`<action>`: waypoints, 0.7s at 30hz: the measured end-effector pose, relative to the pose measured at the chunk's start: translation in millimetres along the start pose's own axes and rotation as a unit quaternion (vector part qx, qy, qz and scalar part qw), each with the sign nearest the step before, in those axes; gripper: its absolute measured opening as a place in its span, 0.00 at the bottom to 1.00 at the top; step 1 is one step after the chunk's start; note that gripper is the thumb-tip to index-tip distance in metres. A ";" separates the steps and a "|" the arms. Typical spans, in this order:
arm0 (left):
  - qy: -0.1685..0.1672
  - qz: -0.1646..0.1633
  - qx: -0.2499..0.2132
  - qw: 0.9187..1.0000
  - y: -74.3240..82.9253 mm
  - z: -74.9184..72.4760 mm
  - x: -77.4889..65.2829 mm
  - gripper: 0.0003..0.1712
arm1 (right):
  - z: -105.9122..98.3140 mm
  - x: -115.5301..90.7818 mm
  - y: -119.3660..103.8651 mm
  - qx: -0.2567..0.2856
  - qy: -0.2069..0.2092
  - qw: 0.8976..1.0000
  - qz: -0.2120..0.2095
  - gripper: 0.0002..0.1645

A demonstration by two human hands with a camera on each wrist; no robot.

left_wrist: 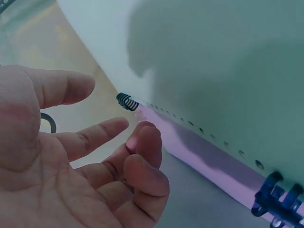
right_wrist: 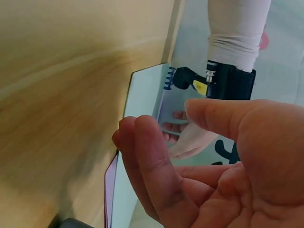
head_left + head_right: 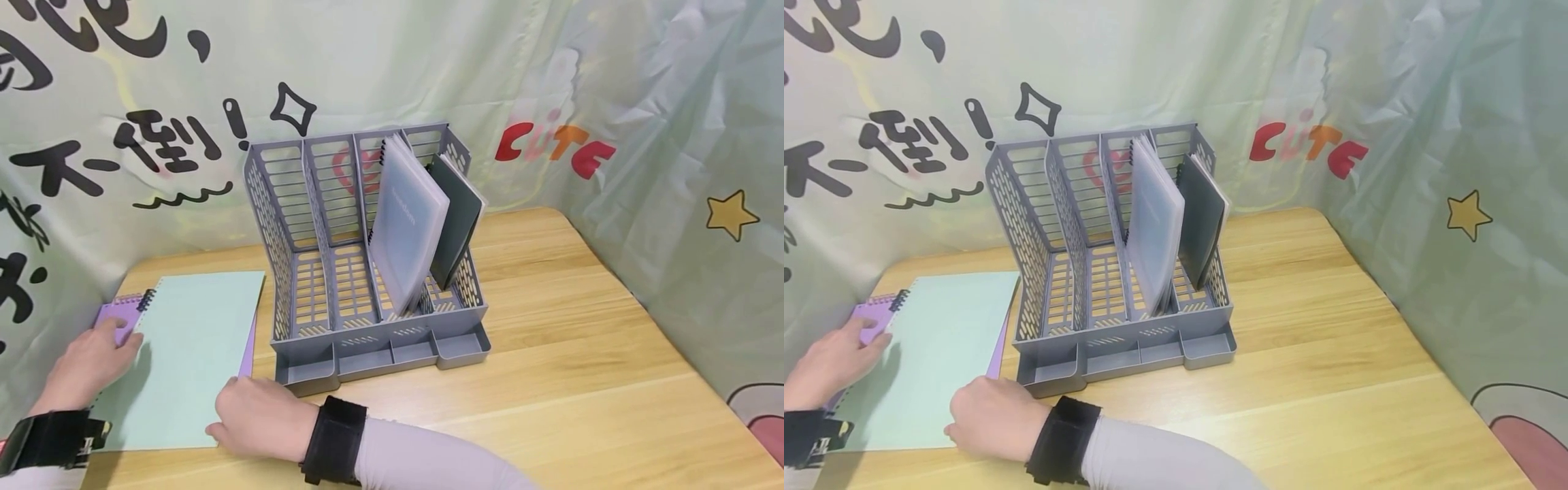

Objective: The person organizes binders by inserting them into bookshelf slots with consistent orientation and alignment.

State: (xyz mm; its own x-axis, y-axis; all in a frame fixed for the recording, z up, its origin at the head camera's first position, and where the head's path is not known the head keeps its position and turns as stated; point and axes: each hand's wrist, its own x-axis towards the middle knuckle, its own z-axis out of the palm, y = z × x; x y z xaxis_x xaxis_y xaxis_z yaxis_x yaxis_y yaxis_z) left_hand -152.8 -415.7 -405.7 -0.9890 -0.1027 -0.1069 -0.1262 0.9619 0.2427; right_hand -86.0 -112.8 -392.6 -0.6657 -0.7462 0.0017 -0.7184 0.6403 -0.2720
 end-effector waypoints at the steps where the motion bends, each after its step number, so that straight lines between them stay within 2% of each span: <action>1: -0.002 -0.003 0.000 1.000 -0.3 0.5 0.1 0.43 | 0.6 1.4 0.1 -0.001 0.004 1.000 0.000 0.24; 8: -0.024 -0.018 0.003 1.000 -4.7 4.2 2.1 0.47 | 6.7 14.7 -5.3 -0.035 -0.008 0.999 0.013 0.22; 13: -0.042 0.000 0.015 0.999 -11.3 6.2 3.1 0.49 | 11.2 22.5 -8.6 -0.075 0.002 0.996 0.038 0.15; 16: -0.049 0.006 0.018 0.999 -12.6 6.8 3.3 0.48 | 12.6 25.2 -7.7 -0.096 0.010 0.995 0.033 0.13; 19: -0.051 0.000 0.019 0.999 -10.8 6.4 3.3 0.48 | 11.9 27.4 -6.2 -0.105 0.025 0.994 0.030 0.13; 21: -0.048 -0.007 0.017 0.999 -9.4 6.7 3.2 0.47 | 10.5 28.8 -5.2 -0.107 0.032 0.993 0.027 0.16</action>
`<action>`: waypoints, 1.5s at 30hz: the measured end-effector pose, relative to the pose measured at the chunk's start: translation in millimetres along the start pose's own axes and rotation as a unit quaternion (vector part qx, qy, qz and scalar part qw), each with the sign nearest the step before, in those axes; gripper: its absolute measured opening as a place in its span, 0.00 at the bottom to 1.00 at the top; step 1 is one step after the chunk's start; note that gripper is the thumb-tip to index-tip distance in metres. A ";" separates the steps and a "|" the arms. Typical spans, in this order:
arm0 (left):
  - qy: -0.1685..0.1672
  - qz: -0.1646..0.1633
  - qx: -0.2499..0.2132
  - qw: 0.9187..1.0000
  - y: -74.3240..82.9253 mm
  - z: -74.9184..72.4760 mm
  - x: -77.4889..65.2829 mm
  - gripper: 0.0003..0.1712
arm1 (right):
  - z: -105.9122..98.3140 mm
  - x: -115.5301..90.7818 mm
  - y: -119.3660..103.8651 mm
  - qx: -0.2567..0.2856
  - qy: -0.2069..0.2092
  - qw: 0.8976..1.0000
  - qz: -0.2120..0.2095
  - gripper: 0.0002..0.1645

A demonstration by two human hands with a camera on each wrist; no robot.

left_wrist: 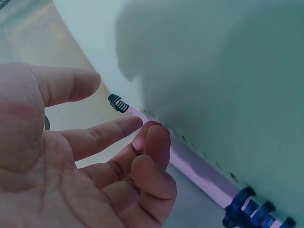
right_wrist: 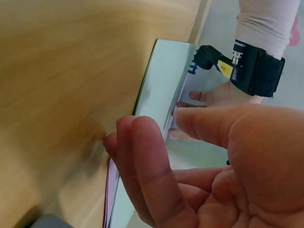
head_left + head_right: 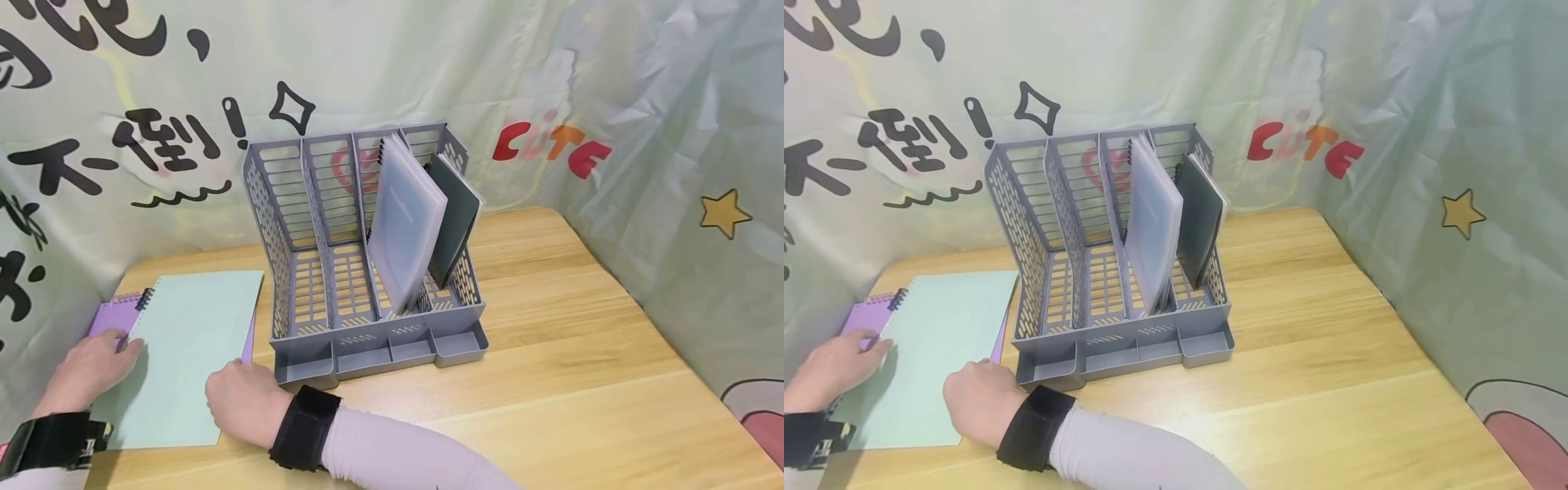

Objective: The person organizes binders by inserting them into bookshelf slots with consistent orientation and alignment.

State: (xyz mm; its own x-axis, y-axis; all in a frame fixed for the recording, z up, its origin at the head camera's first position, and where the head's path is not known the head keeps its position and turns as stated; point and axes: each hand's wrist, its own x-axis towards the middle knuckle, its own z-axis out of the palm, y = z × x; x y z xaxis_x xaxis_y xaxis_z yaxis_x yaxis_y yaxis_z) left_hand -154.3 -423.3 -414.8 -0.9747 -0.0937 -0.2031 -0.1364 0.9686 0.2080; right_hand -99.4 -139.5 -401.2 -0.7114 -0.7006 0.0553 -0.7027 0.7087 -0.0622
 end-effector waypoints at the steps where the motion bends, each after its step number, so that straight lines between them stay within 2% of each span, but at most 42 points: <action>1: 0.003 -0.002 0.000 1.000 0.3 0.2 0.4 0.47 | -0.6 1.2 0.1 0.006 0.000 1.000 0.006 0.18; 6: 0.017 0.006 0.000 1.000 -1.0 1.1 0.9 0.43 | -2.6 5.5 0.0 0.027 -0.010 0.999 0.021 0.20; 10: 0.017 0.013 0.002 1.000 -1.4 1.2 1.1 0.44 | -1.3 8.8 -0.3 0.021 -0.014 0.999 0.029 0.19; 22: 0.020 -0.001 0.003 1.000 -0.4 3.2 0.0 0.48 | 1.5 17.9 2.7 0.014 -0.021 0.999 0.048 0.24; 32: 0.021 0.007 0.010 1.000 0.0 1.5 1.0 0.45 | 0.8 19.5 3.1 0.027 -0.033 0.998 0.043 0.19; 45: 0.026 0.009 -0.004 1.000 0.1 3.6 3.0 0.45 | 0.5 20.1 1.8 0.022 -0.045 0.998 0.047 0.17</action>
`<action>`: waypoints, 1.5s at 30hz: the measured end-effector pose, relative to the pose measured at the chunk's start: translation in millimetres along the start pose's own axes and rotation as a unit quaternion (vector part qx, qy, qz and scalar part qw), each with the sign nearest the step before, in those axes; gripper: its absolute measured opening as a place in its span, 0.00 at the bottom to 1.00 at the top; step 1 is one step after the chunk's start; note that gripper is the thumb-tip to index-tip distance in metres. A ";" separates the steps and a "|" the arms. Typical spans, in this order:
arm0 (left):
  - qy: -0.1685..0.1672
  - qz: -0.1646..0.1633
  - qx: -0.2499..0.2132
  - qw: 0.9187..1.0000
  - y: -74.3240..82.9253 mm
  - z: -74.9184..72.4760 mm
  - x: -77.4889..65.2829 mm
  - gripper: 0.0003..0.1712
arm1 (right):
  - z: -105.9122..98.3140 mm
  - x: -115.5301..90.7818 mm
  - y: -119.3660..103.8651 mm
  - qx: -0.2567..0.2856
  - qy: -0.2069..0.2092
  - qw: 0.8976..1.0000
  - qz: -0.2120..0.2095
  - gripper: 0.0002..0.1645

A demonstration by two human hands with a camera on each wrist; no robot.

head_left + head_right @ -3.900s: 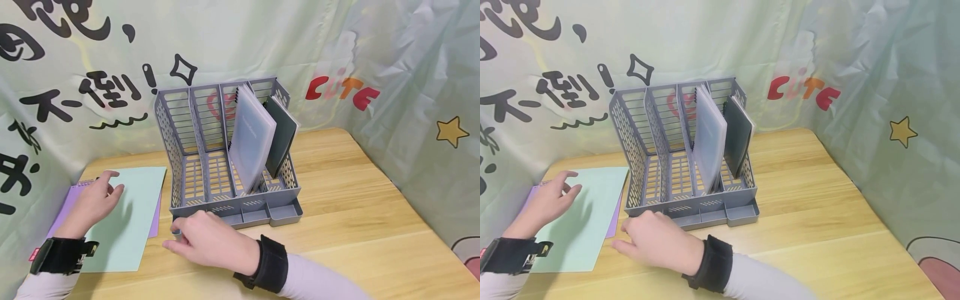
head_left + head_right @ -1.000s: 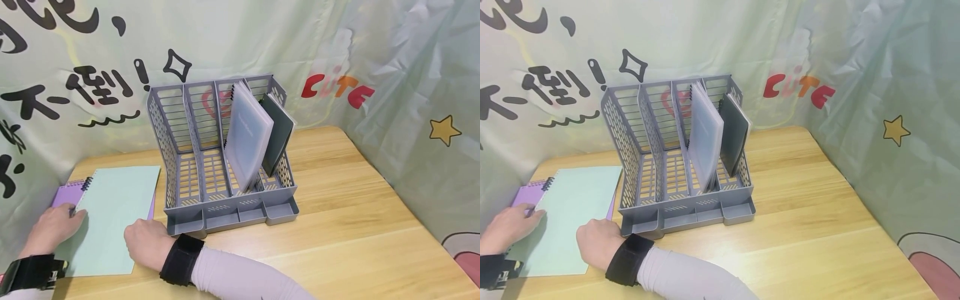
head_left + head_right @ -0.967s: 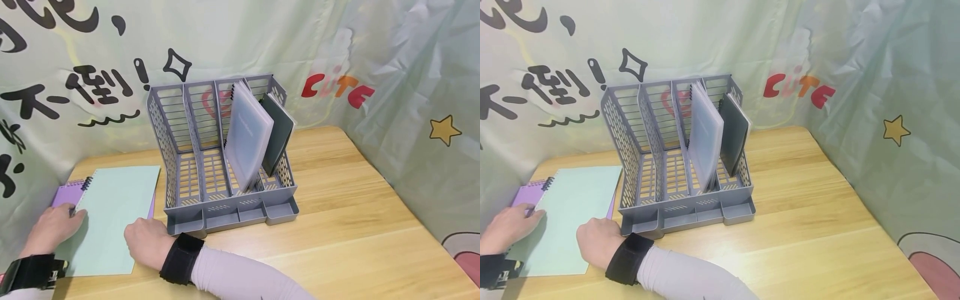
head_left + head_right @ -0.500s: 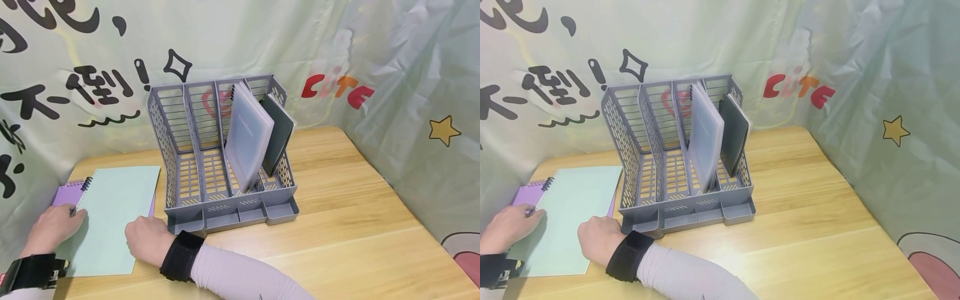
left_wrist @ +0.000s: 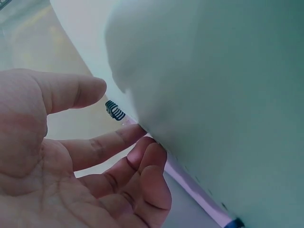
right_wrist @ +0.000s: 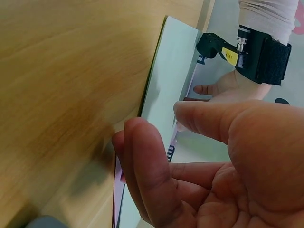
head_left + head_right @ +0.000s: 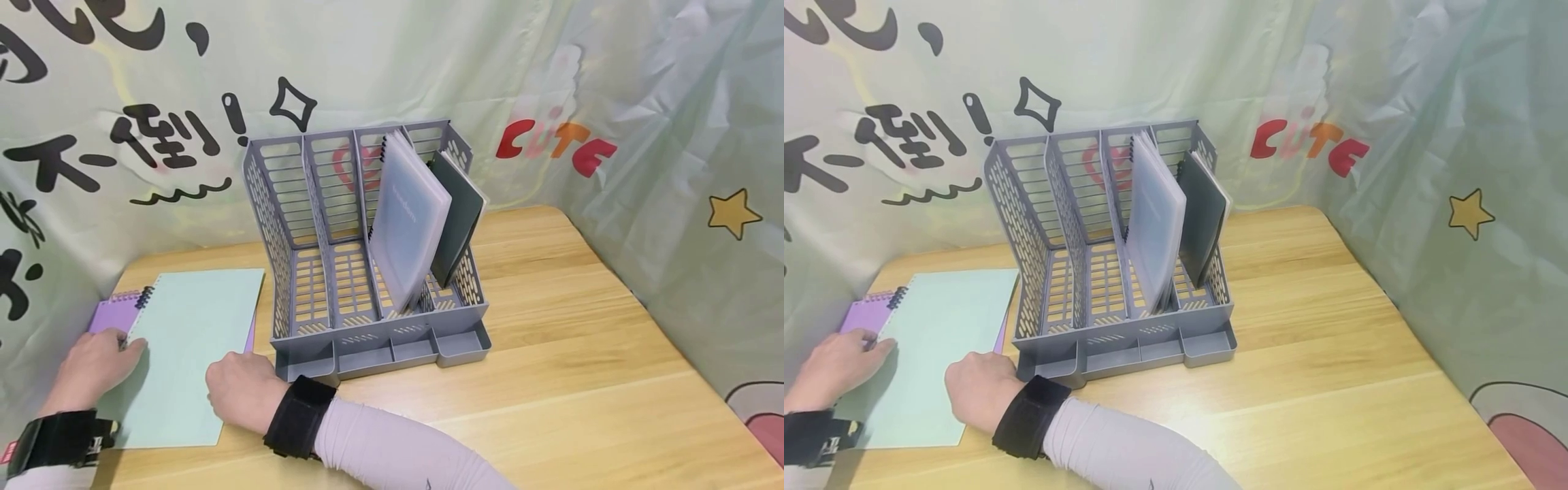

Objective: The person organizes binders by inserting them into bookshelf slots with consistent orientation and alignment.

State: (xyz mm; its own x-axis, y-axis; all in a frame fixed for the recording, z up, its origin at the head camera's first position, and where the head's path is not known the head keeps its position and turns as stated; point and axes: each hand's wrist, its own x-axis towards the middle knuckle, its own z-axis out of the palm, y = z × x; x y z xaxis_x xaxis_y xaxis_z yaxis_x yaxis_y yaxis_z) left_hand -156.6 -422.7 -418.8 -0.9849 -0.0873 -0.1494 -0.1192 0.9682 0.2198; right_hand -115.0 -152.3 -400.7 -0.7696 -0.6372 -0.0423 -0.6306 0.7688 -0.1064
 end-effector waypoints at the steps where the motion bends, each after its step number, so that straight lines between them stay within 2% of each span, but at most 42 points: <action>1: 0.001 0.001 -0.002 1.000 -0.2 0.0 0.6 0.45 | -0.2 -0.2 0.3 -0.002 0.001 1.000 -0.002 0.18; 12: 0.004 0.003 -0.017 1.000 0.2 -3.2 2.2 0.41 | -0.9 -1.0 0.4 0.011 0.001 1.000 -0.009 0.16; 16: 0.017 0.005 -0.022 1.000 -0.5 -2.7 0.9 0.37 | -0.6 -1.0 0.3 0.014 -0.004 1.000 -0.008 0.16; 19: 0.022 -0.004 -0.033 0.999 -2.8 -1.6 0.1 0.36 | -0.5 -0.6 -0.1 0.019 -0.011 1.000 -0.003 0.15; 25: -0.001 -0.045 -0.066 0.997 -1.3 -0.8 -2.3 0.41 | -1.6 1.0 0.5 0.029 -0.023 0.999 0.016 0.13; 32: 0.000 -0.063 -0.096 0.993 1.1 -1.6 -4.2 0.42 | -1.9 1.7 1.1 0.028 -0.026 0.999 0.017 0.13; 35: 0.008 -0.063 -0.105 0.992 0.9 -0.3 -4.9 0.44 | -2.1 1.5 1.7 0.027 -0.023 0.999 0.015 0.13; 40: 0.022 -0.038 -0.113 0.993 -1.4 1.7 -4.9 0.42 | -1.9 1.5 2.6 0.028 -0.017 0.999 0.016 0.12; 45: 0.025 -0.036 -0.159 0.986 -3.9 3.8 -7.8 0.37 | -1.3 1.7 2.8 0.027 -0.016 0.999 0.019 0.13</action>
State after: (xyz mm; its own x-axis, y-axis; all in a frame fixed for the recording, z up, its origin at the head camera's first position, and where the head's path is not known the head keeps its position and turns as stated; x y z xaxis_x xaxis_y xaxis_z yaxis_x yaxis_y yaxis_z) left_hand -147.9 -424.9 -422.2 -0.9766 -0.1722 -0.1290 -0.2141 0.8371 0.5034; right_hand -118.2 -151.2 -399.9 -0.7890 -0.6092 -0.0795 -0.5934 0.7892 -0.1583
